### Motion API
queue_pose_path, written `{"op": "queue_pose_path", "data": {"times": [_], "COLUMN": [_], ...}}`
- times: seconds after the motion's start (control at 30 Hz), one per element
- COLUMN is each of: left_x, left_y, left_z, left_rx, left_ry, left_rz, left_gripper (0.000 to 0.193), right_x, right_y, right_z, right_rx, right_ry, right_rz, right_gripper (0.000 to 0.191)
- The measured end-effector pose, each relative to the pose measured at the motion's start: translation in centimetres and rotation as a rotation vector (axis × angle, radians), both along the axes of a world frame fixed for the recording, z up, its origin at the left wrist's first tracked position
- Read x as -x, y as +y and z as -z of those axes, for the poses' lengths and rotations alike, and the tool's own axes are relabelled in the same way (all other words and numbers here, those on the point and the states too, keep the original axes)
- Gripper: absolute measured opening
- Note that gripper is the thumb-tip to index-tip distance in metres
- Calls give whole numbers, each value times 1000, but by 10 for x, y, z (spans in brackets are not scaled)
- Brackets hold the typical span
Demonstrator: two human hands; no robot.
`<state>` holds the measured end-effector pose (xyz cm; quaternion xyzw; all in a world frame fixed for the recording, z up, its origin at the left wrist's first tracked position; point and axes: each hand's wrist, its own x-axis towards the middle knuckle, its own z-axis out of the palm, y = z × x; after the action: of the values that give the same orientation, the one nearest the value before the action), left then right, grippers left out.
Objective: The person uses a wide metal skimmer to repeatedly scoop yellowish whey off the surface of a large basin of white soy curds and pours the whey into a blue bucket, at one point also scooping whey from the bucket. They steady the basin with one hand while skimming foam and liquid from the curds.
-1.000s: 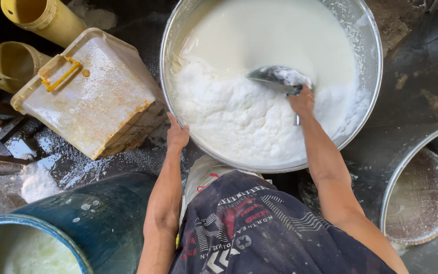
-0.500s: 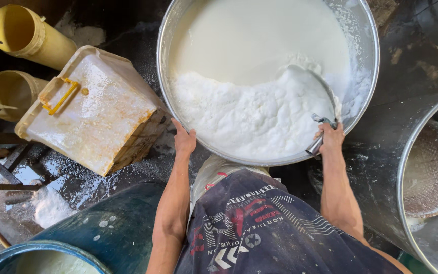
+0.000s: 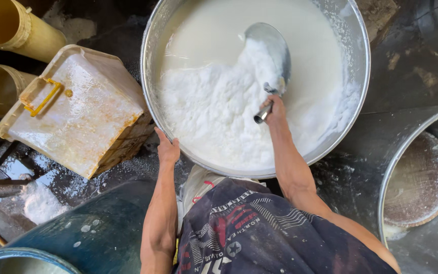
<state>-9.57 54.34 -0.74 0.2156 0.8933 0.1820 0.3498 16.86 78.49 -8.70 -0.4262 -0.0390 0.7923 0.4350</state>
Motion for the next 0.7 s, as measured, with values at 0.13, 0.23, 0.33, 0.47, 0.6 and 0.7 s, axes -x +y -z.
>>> {"op": "queue_pose_path", "data": {"times": [0.13, 0.23, 0.33, 0.47, 0.6, 0.7], "left_x": [-1, -1, -1, -1, -2, -3], "left_y": [8, 15, 22, 27, 29, 30], "left_z": [1, -1, -3, -7, -10, -13], "left_rx": [-22, 11, 77, 128, 164, 187], "left_ry": [27, 34, 25, -1, -12, -27], "left_rz": [-16, -31, -58, -107, -131, -130], "left_gripper": [100, 100, 99, 98, 97, 96], "right_x": [48, 84, 120, 159, 176, 166], "right_y": [47, 79, 100, 108, 97, 88], "right_z": [-13, -27, -47, -70, -71, -62], "right_rx": [63, 24, -76, -276, -604, -1030], "right_ry": [-21, -76, -159, -343, -781, -1197], "right_rz": [-52, -135, -158, -288, -528, -652], "right_gripper": [13, 15, 20, 32, 49, 69]}}
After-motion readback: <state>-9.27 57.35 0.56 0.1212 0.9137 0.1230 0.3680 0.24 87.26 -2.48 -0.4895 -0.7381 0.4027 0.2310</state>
